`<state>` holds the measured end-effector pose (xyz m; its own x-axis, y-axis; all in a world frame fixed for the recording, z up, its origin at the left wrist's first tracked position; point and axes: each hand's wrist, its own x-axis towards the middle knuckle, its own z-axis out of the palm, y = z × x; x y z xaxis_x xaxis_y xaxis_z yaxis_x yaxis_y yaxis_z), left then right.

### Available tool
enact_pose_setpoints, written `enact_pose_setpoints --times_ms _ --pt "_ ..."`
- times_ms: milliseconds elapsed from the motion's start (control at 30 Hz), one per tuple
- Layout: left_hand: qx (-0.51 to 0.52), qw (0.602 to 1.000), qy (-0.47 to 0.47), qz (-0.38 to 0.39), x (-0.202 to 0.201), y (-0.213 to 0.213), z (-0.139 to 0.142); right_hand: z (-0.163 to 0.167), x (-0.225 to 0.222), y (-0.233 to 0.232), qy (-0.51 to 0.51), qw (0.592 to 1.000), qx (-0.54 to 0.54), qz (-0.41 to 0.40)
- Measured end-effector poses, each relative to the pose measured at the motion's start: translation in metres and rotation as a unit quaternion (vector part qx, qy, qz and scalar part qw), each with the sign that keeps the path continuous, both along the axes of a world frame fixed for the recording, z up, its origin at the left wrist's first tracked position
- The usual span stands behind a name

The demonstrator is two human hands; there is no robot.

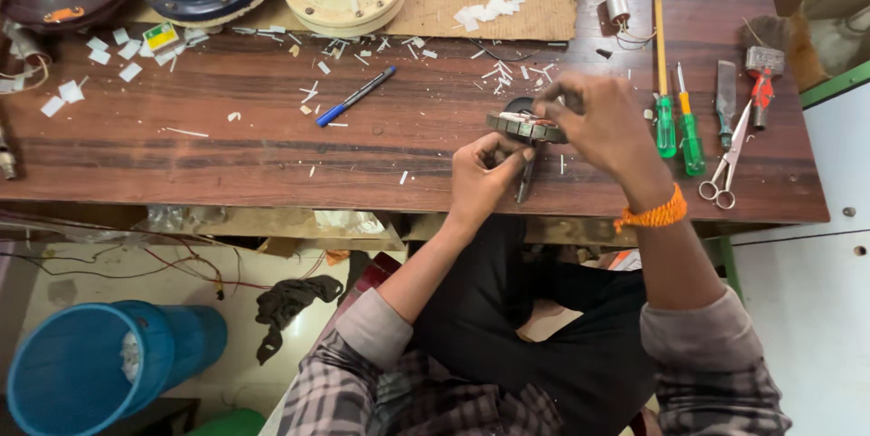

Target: The person sits at a workbench winding copper wire into the slots of a small motor armature held in a holder, pressing the coils into place by hand and turning the armature as they work around it. They briefly use a green-handled screwdriver to adjust the windings before continuing to arrange the wire by hand.

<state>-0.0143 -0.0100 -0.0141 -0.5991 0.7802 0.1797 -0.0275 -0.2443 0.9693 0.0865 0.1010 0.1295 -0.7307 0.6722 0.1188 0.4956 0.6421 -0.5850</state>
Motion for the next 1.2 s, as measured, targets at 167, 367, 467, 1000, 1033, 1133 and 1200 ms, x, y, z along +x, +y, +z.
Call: enact_pose_setpoints --times_ms 167,367,467,1000,1033,1133,1200 --pt "0.042 0.988 -0.150 -0.006 0.007 0.010 0.002 -0.009 -0.008 0.027 -0.005 1.000 0.022 0.019" --pt "-0.009 0.980 0.129 0.153 0.023 -0.009 0.032 -0.019 0.011 0.038 -0.018 0.997 0.057 -0.047" --pt "0.133 0.825 0.497 0.234 0.002 -0.019 0.048 -0.020 0.028 0.038 0.023 0.996 0.006 -0.088" --pt "0.117 0.893 0.422 -0.105 -0.057 0.008 0.049 -0.032 0.045 -0.048 0.095 0.993 -0.018 -0.074" --pt "0.130 0.879 0.446 -0.104 -0.058 0.009 0.051 -0.038 0.045 -0.051 0.108 0.992 0.024 -0.052" --pt "0.143 0.861 0.473 -0.118 -0.061 0.009 0.053 -0.064 0.043 -0.058 0.128 0.984 0.125 -0.019" --pt "0.123 0.831 0.529 -0.118 -0.064 0.004 0.051 -0.083 0.039 -0.061 0.121 0.979 0.159 -0.043"
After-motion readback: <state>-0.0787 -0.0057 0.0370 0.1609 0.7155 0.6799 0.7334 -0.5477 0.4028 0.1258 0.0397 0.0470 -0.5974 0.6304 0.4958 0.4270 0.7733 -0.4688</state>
